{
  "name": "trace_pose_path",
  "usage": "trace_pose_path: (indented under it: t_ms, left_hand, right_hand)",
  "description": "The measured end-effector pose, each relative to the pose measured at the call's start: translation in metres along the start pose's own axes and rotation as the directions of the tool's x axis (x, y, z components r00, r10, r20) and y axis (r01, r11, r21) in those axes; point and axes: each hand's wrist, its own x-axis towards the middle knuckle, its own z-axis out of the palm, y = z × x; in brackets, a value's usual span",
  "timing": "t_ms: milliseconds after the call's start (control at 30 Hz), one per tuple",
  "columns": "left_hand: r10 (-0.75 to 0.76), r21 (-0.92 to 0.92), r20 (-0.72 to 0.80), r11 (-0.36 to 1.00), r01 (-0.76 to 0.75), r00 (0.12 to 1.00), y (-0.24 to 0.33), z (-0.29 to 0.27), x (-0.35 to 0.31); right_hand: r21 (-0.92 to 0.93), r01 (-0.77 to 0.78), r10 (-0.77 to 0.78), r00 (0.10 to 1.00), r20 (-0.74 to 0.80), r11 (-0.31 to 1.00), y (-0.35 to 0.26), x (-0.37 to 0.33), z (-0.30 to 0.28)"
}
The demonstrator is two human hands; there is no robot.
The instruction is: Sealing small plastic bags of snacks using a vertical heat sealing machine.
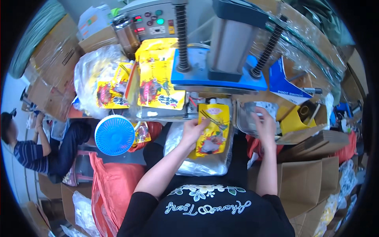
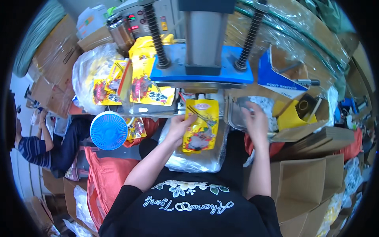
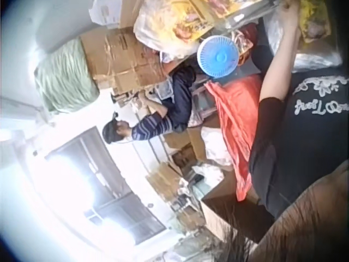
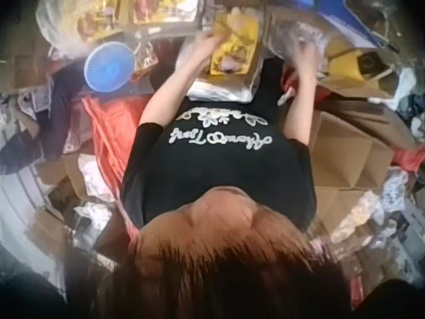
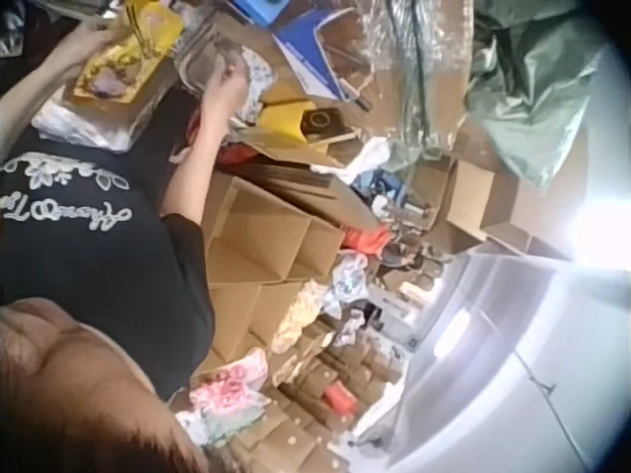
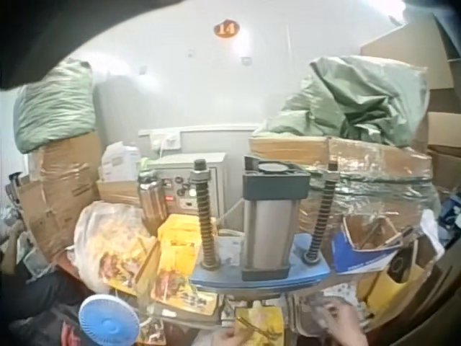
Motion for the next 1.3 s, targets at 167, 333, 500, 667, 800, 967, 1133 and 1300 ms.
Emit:
trace_pose_path:
  t_ms: [167,333,500,667,800,967,1133,1300]
  left_hand:
    - [-0.076,-0.200,0.055,0.976,0.085,0.996,0.002,0.001,0.016]
    - [0.411,0.489,0.092,0.775,-0.400,0.907,0.022,-0.031,0.023]
    - [0.728,0.944,0.157,0.089,-0.319,0.668,0.025,-0.102,0.015]
    - [0.750,0.902,0.072,0.232,-0.364,0.658,0.026,-0.113,-0.009]
    - [0.661,0.632,0.090,0.541,-0.556,0.745,0.045,-0.076,-0.035]
    - [0.488,0.598,0.137,0.653,-0.465,0.862,-0.012,-0.064,-0.039]
    - [0.321,0.388,0.240,0.833,-0.394,0.916,-0.028,-0.050,-0.043]
    - [0.154,0.349,0.055,0.923,-0.164,0.987,-0.016,-0.029,-0.015]
  right_hand:
    - [-0.333,-0.051,0.045,0.999,-0.024,0.942,0.049,0.010,-0.007]
    - [-0.240,0.005,-0.012,1.000,-0.025,0.971,0.038,0.009,0.019]
    - [-0.158,0.100,-0.105,0.994,-0.024,0.982,0.040,0.011,0.020]
    - [0.384,-0.184,0.180,0.983,0.047,0.905,0.046,0.000,0.005]
    - [0.262,0.003,-0.027,0.996,0.089,0.965,-0.025,-0.005,0.008]
    - [0.340,0.142,-0.261,0.906,0.334,0.930,-0.087,-0.020,0.018]
    - [0.397,0.058,-0.281,0.800,0.530,0.916,-0.081,-0.019,0.037]
    - [0.480,-0.024,-0.142,0.942,0.305,0.877,-0.053,-0.002,0.042]
